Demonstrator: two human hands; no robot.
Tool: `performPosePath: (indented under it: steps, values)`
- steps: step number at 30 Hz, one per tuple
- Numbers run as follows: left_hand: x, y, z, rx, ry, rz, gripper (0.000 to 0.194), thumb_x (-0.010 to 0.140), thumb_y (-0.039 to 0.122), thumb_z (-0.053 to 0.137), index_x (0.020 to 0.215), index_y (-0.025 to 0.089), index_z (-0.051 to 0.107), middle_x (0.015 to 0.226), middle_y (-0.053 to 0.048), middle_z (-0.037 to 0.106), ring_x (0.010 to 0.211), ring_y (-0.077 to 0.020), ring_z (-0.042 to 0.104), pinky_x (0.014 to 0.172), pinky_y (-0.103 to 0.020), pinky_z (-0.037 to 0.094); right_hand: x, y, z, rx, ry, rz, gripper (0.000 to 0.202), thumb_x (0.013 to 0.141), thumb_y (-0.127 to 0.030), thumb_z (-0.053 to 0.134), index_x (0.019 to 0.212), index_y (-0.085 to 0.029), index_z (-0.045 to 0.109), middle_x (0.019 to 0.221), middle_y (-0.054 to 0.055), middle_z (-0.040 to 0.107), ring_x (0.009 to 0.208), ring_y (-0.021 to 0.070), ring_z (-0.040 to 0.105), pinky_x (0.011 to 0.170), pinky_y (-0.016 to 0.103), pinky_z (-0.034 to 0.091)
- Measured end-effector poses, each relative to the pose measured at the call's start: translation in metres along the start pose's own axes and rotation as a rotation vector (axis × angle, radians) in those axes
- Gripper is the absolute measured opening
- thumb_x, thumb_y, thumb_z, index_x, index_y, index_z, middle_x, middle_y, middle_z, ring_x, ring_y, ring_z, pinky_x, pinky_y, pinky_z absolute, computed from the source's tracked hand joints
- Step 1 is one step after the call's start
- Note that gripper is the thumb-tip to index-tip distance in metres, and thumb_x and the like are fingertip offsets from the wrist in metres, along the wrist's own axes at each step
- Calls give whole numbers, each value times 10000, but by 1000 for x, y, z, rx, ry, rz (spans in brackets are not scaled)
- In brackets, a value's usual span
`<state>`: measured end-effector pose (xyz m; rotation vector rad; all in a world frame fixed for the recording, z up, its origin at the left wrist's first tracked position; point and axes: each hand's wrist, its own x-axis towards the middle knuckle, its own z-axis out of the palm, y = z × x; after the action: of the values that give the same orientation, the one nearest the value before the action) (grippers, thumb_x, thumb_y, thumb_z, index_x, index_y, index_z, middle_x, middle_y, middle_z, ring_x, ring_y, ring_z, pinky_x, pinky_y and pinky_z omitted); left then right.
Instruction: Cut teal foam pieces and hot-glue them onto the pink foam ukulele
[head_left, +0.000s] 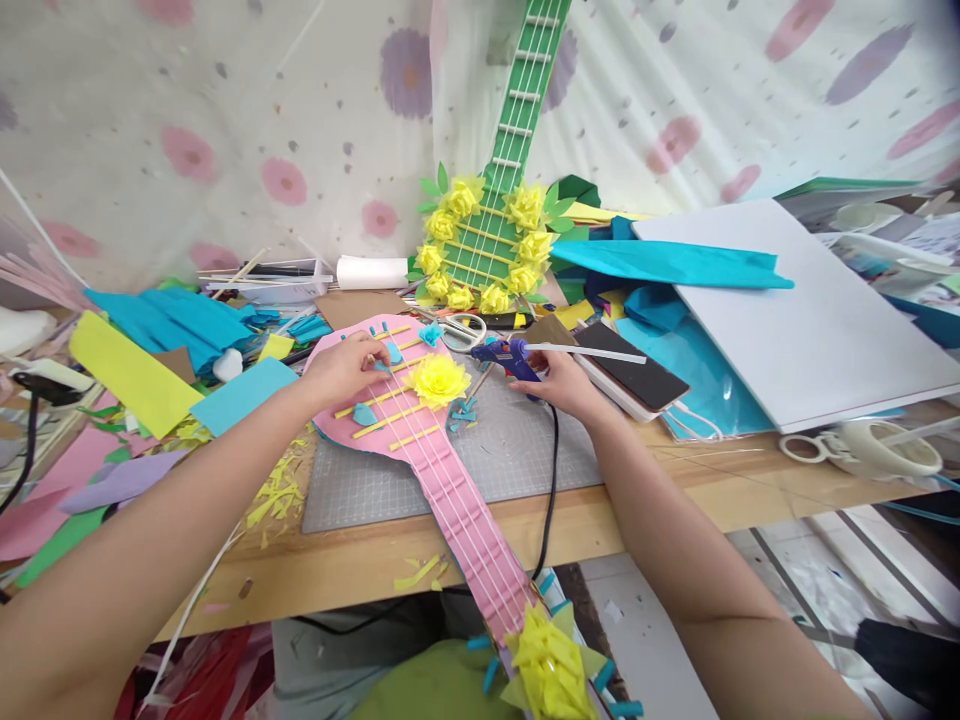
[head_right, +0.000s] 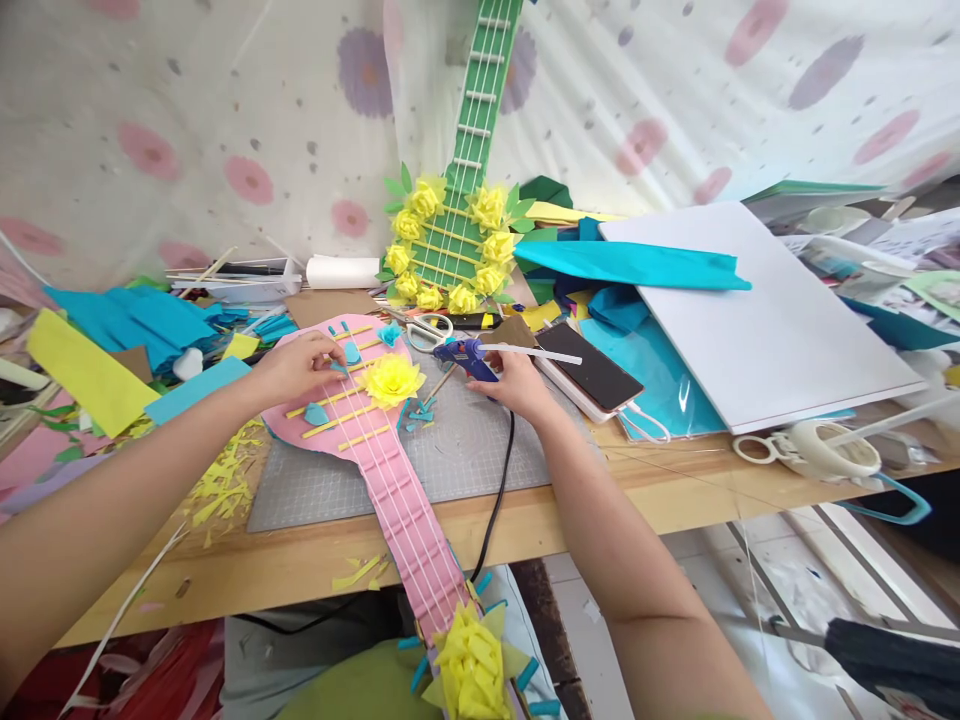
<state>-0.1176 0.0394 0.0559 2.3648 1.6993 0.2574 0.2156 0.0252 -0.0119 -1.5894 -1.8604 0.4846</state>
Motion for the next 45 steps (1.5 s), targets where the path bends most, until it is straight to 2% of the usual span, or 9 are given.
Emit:
performPosePath:
  steps: [4,10,14,21,27,31,36,41,45]
  values:
    - [1,3,-2,-23,8,-8,146,699,362,611,752,226,618,791,0,614,714,-155,550,602,-258,353,1,0,8,-25,13,25,423,600,-405,745,918,-181,579,925,89,622,881,245,567,736,358,444]
    - [1,0,-5,-67,20,-29,217,708,385,592,861,241,642,829,-1,654,727,-159,570,598,-258,380,3,2,16,4,24,54,425,631,-445,711,936,-176,586,924,83,626,862,233,577,748,360,454]
    - [1,1,-8,-100,49,-59,220,683,422,600,784,230,639,784,-4,661,700,-162,575,585,-256,393,5,4,19,11,36,42,437,635,-467,703,947,-183,591,934,84,630,869,241,577,763,374,453]
    - [6,5,-6,-371,156,-225,207,696,367,608,780,184,653,730,-23,670,633,-151,590,541,-250,409,3,-1,19,4,18,57,419,670,-440,684,976,-169,593,1011,110,641,911,253,586,799,382,449]
    - [8,12,-5,-673,101,-373,285,632,305,710,880,168,673,719,-52,692,675,-190,658,496,-245,432,2,-2,18,1,15,52,418,683,-446,673,987,-171,597,1017,108,646,916,254,592,799,382,452]
    - [8,19,-6,-793,78,-437,317,572,291,773,837,152,666,737,-69,701,691,-197,674,486,-237,427,2,-2,19,1,22,57,426,683,-437,677,1006,-170,602,1007,104,650,912,248,599,792,371,458]
    - [10,18,-4,-796,144,-444,341,489,300,818,748,144,659,633,-43,670,598,-174,641,498,-250,448,2,-1,20,16,33,58,442,679,-425,681,1029,-165,606,1009,99,655,909,245,602,797,368,459]
    - [12,12,-2,-575,225,-393,323,455,324,821,676,157,656,644,-29,672,603,-164,620,498,-240,429,2,0,22,21,44,59,443,666,-420,692,1022,-168,617,1012,94,658,905,247,601,802,375,459]
    - [12,12,-1,-563,200,-420,375,429,330,830,715,167,650,625,-13,654,495,-137,567,446,-243,410,3,0,21,25,37,51,452,671,-421,690,1037,-165,618,1022,99,658,910,250,601,808,376,457]
